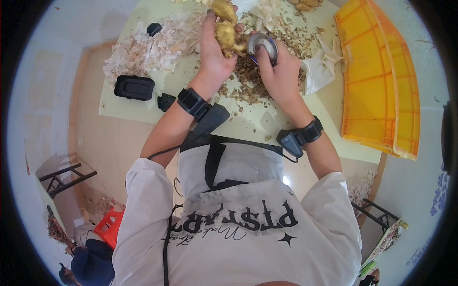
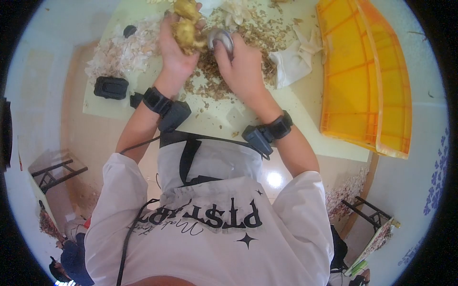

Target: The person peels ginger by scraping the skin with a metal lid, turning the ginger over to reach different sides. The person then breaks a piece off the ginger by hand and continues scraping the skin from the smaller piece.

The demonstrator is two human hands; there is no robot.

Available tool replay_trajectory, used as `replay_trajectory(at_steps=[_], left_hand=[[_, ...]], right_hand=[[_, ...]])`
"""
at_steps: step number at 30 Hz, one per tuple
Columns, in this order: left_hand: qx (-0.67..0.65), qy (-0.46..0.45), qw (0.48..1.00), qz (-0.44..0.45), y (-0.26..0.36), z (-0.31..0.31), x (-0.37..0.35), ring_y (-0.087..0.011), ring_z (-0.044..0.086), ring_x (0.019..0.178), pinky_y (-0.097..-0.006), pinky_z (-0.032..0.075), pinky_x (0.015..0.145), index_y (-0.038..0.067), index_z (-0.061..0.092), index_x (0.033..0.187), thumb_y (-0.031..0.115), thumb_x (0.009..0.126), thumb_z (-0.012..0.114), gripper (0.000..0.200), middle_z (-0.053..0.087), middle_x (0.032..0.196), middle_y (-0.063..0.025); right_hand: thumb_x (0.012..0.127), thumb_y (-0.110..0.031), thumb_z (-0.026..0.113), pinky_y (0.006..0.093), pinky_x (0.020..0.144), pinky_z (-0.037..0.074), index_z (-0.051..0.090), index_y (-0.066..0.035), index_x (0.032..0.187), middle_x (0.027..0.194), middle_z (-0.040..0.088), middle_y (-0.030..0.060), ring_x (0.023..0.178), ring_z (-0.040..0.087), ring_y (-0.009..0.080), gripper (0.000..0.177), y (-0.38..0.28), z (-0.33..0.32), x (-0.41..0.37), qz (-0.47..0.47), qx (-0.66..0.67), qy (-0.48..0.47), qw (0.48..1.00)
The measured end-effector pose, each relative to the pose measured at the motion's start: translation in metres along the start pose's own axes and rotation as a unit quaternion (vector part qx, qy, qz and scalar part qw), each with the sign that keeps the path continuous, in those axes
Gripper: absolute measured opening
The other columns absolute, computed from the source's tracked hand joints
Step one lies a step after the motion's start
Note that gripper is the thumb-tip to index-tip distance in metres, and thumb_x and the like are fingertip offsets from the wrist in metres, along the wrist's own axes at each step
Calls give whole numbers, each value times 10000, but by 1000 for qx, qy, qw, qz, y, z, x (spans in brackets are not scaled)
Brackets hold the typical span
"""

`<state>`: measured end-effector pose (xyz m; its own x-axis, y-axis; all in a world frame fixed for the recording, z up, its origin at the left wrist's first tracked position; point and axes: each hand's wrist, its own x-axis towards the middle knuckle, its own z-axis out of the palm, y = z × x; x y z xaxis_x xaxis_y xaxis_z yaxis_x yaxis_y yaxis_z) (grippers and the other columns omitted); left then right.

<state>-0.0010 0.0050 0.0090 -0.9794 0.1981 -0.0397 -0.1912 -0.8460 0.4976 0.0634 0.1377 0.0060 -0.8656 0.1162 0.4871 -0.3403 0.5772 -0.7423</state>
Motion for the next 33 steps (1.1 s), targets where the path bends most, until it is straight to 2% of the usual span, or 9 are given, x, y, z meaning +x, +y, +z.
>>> replay_trajectory(at_steps=[2,6,11,14,17,24,27,29,33], left_hand=[[5,0,1000,12,-3,-1,0,-145,591,807,-316,519,691,105,556,1125,415,955,483,361,599,905,-18],[22,-23,999,8,-7,-7,2,-139,588,830,-311,514,712,104,542,1163,378,964,483,344,597,964,-12],[153,-44,983,91,-8,13,-10,-147,545,1020,-285,479,846,75,392,1355,263,985,476,424,510,1219,-36],[194,-51,976,80,-13,8,-7,-140,512,1071,-266,453,885,58,338,1394,172,976,496,461,477,1266,-57],[273,-84,948,140,-17,9,-10,-124,505,1053,-249,444,875,53,323,1407,89,965,491,475,480,1251,-56],[253,-76,960,91,-15,8,-14,-111,513,1018,-236,452,842,53,311,1417,69,970,464,473,489,1218,-44],[263,-95,951,130,-17,6,-11,-108,517,1010,-237,458,840,50,318,1412,67,967,468,470,491,1221,-47],[227,-76,963,120,-21,4,-9,-118,521,1039,-252,466,851,47,333,1402,68,964,475,460,498,1224,-52],[226,-96,964,105,-14,9,-8,-151,528,1077,-270,469,873,48,330,1401,81,967,472,457,492,1246,-68]], right_hand=[[866,-164,608,406,495,454,537,18,833,605,565,216,547,587,385,198,-4,-2,1,-32,-61,-6,998],[864,-160,617,427,488,449,509,9,812,591,556,217,544,581,394,207,-8,-3,1,-49,-86,2,995],[857,-143,618,456,497,462,498,10,825,617,571,215,561,584,402,197,-10,-5,2,-83,-146,-2,986],[855,-129,610,460,500,468,490,17,842,638,583,224,566,587,407,189,-10,-4,1,-92,-157,-9,983],[854,-121,604,464,503,468,491,23,866,636,581,235,567,591,405,183,-13,0,-1,-81,-143,-7,986],[874,-131,581,425,494,480,534,42,872,649,586,243,543,587,398,179,-12,1,-2,-10,-75,-7,997],[901,-172,557,366,472,475,574,48,879,617,602,183,476,594,304,221,-6,4,-1,76,19,19,997],[917,-213,546,311,464,457,604,45,905,594,599,97,460,580,175,265,-11,-1,1,203,179,-5,963],[925,-240,544,277,472,446,610,39,932,589,584,34,489,569,97,287,-5,-11,6,274,270,-1,923]])
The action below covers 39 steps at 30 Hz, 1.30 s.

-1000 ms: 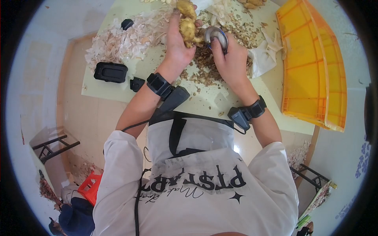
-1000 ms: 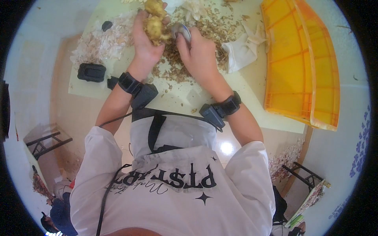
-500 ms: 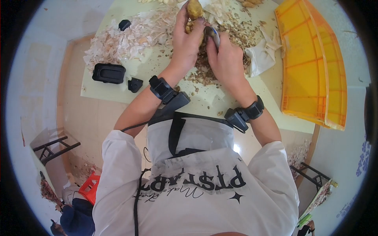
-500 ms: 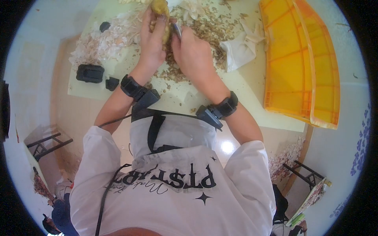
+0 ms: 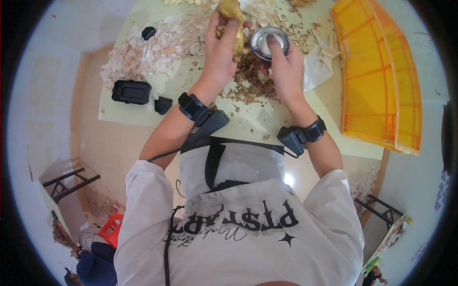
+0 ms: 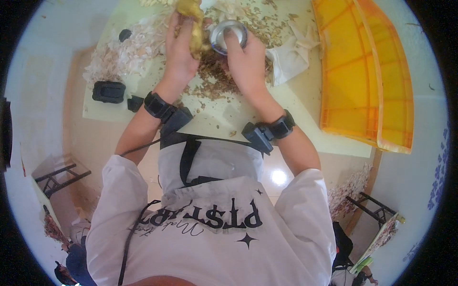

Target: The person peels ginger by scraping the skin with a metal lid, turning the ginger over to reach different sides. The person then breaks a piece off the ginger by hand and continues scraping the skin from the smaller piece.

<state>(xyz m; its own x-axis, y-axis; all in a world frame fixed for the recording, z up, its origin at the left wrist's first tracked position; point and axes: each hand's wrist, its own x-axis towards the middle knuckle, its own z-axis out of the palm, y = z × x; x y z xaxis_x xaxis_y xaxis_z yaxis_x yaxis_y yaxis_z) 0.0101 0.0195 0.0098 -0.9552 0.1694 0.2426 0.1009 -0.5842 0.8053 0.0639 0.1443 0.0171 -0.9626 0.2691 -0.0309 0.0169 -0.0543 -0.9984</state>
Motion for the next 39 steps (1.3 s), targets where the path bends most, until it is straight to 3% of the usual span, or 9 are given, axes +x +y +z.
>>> replay_trajectory(at_steps=[1,2,3,4,5,8,11,26,39], left_hand=[[268,-7,954,132,-4,-9,-1,-167,532,1086,-284,474,878,58,333,1400,99,971,475,454,488,1256,-72],[513,-13,821,251,-7,-15,-2,-183,536,1096,-298,480,883,68,335,1399,117,974,479,451,484,1265,-76],[513,-12,821,251,-2,-11,0,-183,536,1096,-298,480,883,68,335,1399,117,974,479,451,484,1265,-76],[205,16,974,92,7,-4,5,-190,540,1091,-309,487,880,81,327,1404,130,979,475,453,481,1268,-80],[-132,41,987,-81,11,1,7,-198,543,1086,-320,494,876,94,318,1409,143,984,472,455,479,1270,-83],[-137,0,990,-18,-1,-6,5,-221,598,1026,-389,564,767,120,403,1267,234,996,444,296,508,1150,-57],[-150,-29,988,-24,-7,-11,7,-253,576,1111,-392,570,774,157,336,1317,167,1006,406,319,472,1192,-56],[-69,36,996,-32,-2,-1,1,-178,537,1088,-311,499,856,111,280,1430,147,993,456,473,480,1256,-69],[-41,31,999,-1,-3,-1,-1,-120,522,1032,-240,451,850,75,323,1410,111,988,460,446,494,1219,-43]], right_hand=[[920,-226,545,288,476,447,608,39,927,585,586,56,484,572,123,272,-1,-1,1,-69,-49,34,996],[916,-212,545,300,480,448,606,38,923,580,587,79,479,574,150,257,-2,-2,2,-137,-98,66,984],[916,-212,545,300,480,448,606,38,923,580,587,79,479,574,150,257,0,-4,4,-137,-98,65,984],[907,-196,552,321,481,446,595,38,904,578,583,112,479,580,201,238,3,-6,6,-194,-170,69,964],[899,-180,558,342,483,444,584,38,885,575,578,145,478,586,252,220,5,-7,7,-248,-242,74,935],[879,-145,582,394,490,440,537,32,843,591,567,204,524,584,360,185,-4,-3,2,-305,-318,63,895],[868,-130,606,425,496,447,497,12,821,616,576,217,558,582,392,185,-5,-2,2,-320,-361,50,875],[827,-83,646,448,492,444,462,-20,795,651,548,179,561,553,378,198,-1,0,6,-445,-438,38,780],[835,-96,622,455,485,444,446,-18,839,636,548,178,563,551,371,192,-2,5,0,-414,-459,-9,786]])
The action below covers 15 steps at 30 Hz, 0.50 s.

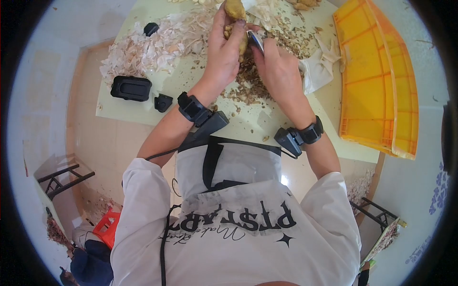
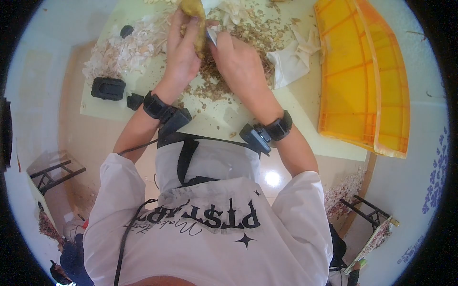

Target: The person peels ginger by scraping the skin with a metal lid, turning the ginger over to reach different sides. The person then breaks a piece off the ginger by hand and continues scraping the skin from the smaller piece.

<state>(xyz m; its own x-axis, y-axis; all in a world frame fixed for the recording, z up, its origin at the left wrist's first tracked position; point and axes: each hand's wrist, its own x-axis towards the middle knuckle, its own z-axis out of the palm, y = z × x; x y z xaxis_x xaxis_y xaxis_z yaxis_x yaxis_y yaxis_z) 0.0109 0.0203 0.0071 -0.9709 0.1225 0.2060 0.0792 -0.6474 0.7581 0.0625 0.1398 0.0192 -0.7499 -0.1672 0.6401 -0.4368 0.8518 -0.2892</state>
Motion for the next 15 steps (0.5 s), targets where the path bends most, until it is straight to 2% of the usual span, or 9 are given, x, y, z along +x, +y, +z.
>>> replay_trajectory(at_steps=[3,5,9,11,12,14,15], left_hand=[[31,-34,999,-11,8,5,-1,-122,513,1059,-240,440,878,60,323,1411,107,989,454,444,486,1244,-46],[49,-46,998,17,13,11,-2,-123,503,1085,-244,429,907,36,321,1410,103,988,453,447,477,1269,-53],[75,-87,993,26,9,6,0,-125,492,1107,-253,421,926,17,319,1407,95,986,452,448,471,1282,-58],[62,-84,994,42,9,10,0,-121,499,1089,-251,421,920,5,329,1396,84,982,453,439,475,1272,-63],[62,-85,994,42,9,9,1,-121,499,1089,-251,421,920,5,329,1396,84,982,453,439,475,1272,-63],[154,-87,983,38,9,5,1,-121,505,1080,-250,416,927,6,335,1389,87,984,450,429,478,1269,-67],[155,-88,983,38,8,5,1,-121,505,1080,-250,416,927,6,335,1389,87,984,450,429,478,1269,-67]], right_hand=[[841,-125,631,460,506,451,455,-6,830,628,562,191,575,566,383,213,2,-1,0,21,18,9,1000],[848,-160,634,440,528,468,518,17,842,629,586,211,588,585,393,212,5,-5,1,115,74,-7,991],[861,-190,618,417,542,480,582,29,860,630,594,231,589,596,401,221,12,-3,1,175,174,3,969],[880,-207,572,380,541,488,611,32,891,644,621,203,571,634,331,243,12,-2,1,180,191,5,965],[880,-207,572,380,541,488,611,32,891,644,621,203,571,634,331,243,12,-2,1,180,191,6,965],[902,-207,520,335,464,443,601,25,871,595,610,132,485,594,217,247,10,-1,0,287,307,-33,907],[902,-207,520,335,464,443,601,25,871,595,610,132,485,594,217,247,13,-3,0,287,307,-32,907]])
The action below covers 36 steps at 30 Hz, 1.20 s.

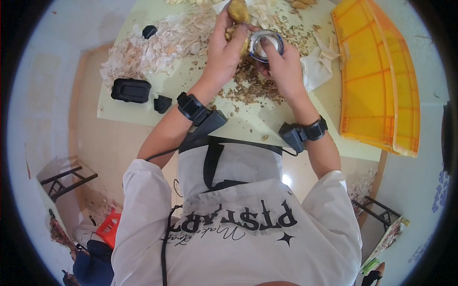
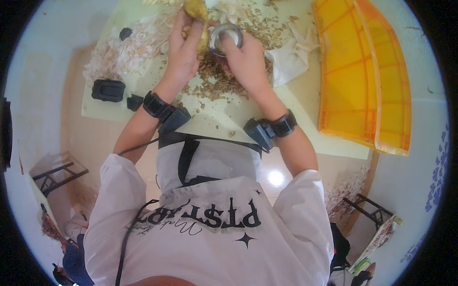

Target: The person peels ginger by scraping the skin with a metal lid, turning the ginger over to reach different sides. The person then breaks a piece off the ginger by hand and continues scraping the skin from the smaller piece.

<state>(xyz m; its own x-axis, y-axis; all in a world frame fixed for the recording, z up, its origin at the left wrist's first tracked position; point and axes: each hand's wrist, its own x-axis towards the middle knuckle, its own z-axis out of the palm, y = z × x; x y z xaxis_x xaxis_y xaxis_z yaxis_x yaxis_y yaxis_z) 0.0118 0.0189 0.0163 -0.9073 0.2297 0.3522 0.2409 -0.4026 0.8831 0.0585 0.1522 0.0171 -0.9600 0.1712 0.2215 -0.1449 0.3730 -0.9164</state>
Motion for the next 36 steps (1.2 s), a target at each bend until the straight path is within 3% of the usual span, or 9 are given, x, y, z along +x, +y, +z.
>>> replay_trajectory(at_steps=[2,5,9,12,18,20,25,30,36], left_hand=[[52,0,999,14,-2,1,0,-134,525,1065,-268,442,913,19,339,1387,106,990,443,420,486,1256,-71],[-104,20,992,-68,-8,0,-1,-172,544,1075,-314,487,886,69,296,1419,126,995,435,450,487,1261,-88],[-210,100,959,-164,-7,-3,-3,-209,555,1087,-347,523,851,116,243,1444,129,997,426,484,481,1271,-112],[-254,70,953,-146,-10,-7,-1,-225,551,1107,-353,528,852,141,199,1459,119,996,424,515,475,1282,-126],[-195,64,974,-98,-9,-2,2,-207,548,1094,-335,513,865,89,282,1422,116,993,437,457,494,1248,-103],[-64,66,994,-57,-3,4,2,-178,530,1101,-298,481,882,59,318,1399,109,993,441,427,497,1236,-84],[-122,59,990,-29,-1,9,-3,-159,509,1112,-277,456,891,50,317,1400,104,993,439,428,494,1238,-74],[-67,4,998,9,-9,3,-1,-164,516,1113,-276,457,899,47,314,1403,110,994,437,431,485,1250,-79],[-113,31,991,-70,1,4,-1,-170,535,1104,-275,456,914,16,334,1393,94,980,462,439,495,1252,-94]], right_hand=[[912,-191,489,279,403,364,593,11,856,565,558,64,433,495,129,234,3,-8,2,169,313,-70,932],[914,-176,486,256,379,296,582,-6,838,545,517,51,405,419,119,209,-1,-12,5,181,370,-5,911],[899,-179,531,313,438,416,565,18,843,571,573,101,452,546,179,208,-1,-7,1,-25,41,99,994],[873,-170,578,365,496,468,551,17,848,617,598,173,508,607,277,191,-8,-10,-2,-151,-167,80,971],[856,-173,617,442,522,475,518,13,835,637,590,227,566,592,396,212,-11,2,-6,-200,-266,70,941],[858,-172,614,449,522,474,513,15,840,637,591,228,560,586,399,213,-12,6,-6,-206,-283,70,934],[878,-179,589,425,510,477,541,24,861,643,610,204,536,599,362,209,-12,9,-7,-165,-244,68,953],[925,-225,553,273,456,428,618,41,987,658,605,16,503,543,85,280,-8,-3,-3,51,64,32,996],[842,-205,598,311,560,474,649,25,912,640,631,110,544,580,147,246,-7,-13,1,-85,-47,144,985]])
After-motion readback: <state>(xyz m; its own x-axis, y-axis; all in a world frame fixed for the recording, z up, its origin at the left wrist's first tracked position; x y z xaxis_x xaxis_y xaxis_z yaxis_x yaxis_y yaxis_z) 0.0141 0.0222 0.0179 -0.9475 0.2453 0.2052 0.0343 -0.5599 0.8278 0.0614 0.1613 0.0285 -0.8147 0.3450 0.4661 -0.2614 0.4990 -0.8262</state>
